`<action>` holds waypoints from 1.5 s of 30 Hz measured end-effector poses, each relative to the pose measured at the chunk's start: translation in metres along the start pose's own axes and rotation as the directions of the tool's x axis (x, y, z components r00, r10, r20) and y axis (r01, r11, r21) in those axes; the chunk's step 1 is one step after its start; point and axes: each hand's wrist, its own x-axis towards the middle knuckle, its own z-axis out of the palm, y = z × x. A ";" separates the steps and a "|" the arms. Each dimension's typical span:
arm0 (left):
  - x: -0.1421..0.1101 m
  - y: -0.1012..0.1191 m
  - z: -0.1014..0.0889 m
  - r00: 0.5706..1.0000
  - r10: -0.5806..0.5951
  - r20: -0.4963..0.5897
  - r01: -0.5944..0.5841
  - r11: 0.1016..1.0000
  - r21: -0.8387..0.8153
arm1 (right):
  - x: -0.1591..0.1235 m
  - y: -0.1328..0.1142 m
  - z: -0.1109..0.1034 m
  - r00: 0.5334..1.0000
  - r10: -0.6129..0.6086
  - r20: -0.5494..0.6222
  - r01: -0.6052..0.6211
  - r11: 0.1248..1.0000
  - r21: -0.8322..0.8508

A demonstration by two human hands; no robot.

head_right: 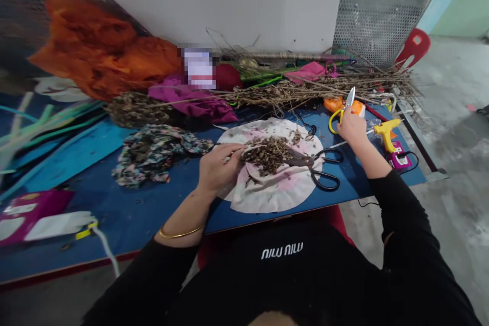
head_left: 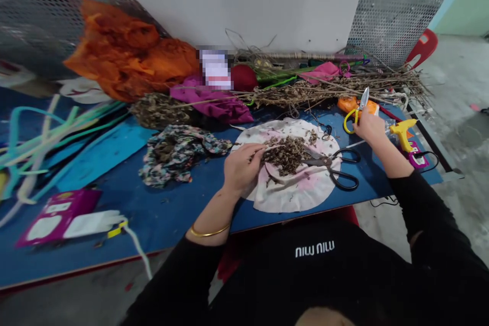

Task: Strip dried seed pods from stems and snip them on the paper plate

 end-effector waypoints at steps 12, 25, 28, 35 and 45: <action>-0.002 0.003 -0.002 0.998 -0.018 0.056 0.017 0.999 0.029 | -0.040 0.023 0.013 0.986 0.051 -0.156 -0.013 0.972 0.233; -0.003 0.007 -0.002 0.996 0.026 0.081 -0.033 0.996 0.084 | -0.089 0.035 0.011 0.948 -0.302 0.104 0.305 0.952 -0.012; -0.003 0.006 -0.002 0.996 0.014 0.086 -0.021 0.997 0.078 | -0.070 0.023 0.003 0.938 -0.343 0.045 0.345 0.937 -0.050; 0.001 0.001 0.000 0.996 -0.025 0.086 0.018 0.996 0.084 | 0.061 -0.012 -0.021 0.919 -0.182 -0.349 0.208 0.977 0.039; 0.007 -0.002 0.002 0.997 -0.061 0.052 0.058 0.996 0.069 | 0.121 -0.017 -0.007 0.921 -0.267 -0.284 0.282 0.959 0.013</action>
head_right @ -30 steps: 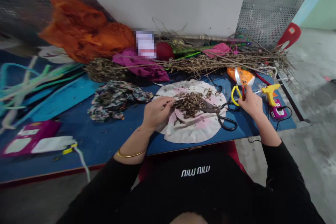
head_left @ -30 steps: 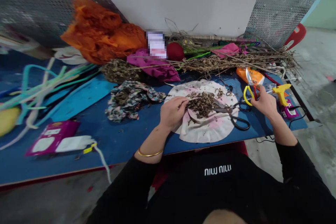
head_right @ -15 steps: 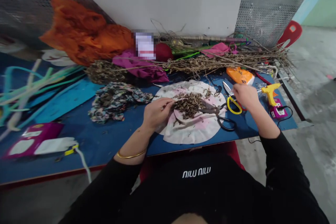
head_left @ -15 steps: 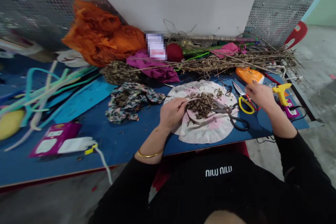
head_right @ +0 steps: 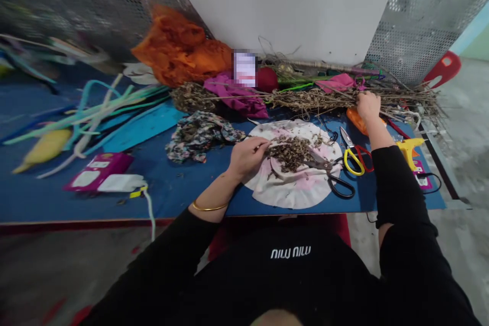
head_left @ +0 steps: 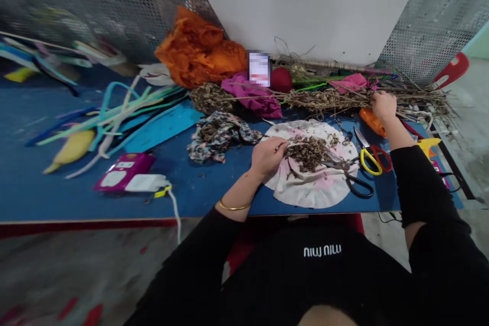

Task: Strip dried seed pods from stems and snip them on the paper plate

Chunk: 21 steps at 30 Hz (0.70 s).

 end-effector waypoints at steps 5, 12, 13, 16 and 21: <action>0.001 0.001 0.003 0.999 -0.009 -0.031 0.009 1.000 -0.013 | -0.009 0.015 -0.007 0.982 0.001 -0.188 0.015 0.996 0.084; 0.006 0.026 -0.018 0.973 0.063 -0.222 -0.062 0.998 0.012 | -0.030 0.033 -0.046 0.915 -0.032 -0.403 0.064 0.996 0.066; 0.009 0.037 -0.027 0.965 0.107 -0.239 -0.104 0.994 0.027 | -0.036 0.031 -0.056 0.908 -0.049 -0.416 0.077 0.996 0.052; 0.023 0.079 -0.060 0.935 0.253 -0.250 -0.234 0.967 0.102 | -0.060 0.015 -0.084 0.893 -0.149 -0.424 0.166 0.986 0.003; 0.068 0.123 -0.096 0.924 0.366 -0.109 -0.337 0.915 0.221 | -0.108 -0.028 -0.119 0.889 -0.269 -0.370 0.281 0.959 -0.022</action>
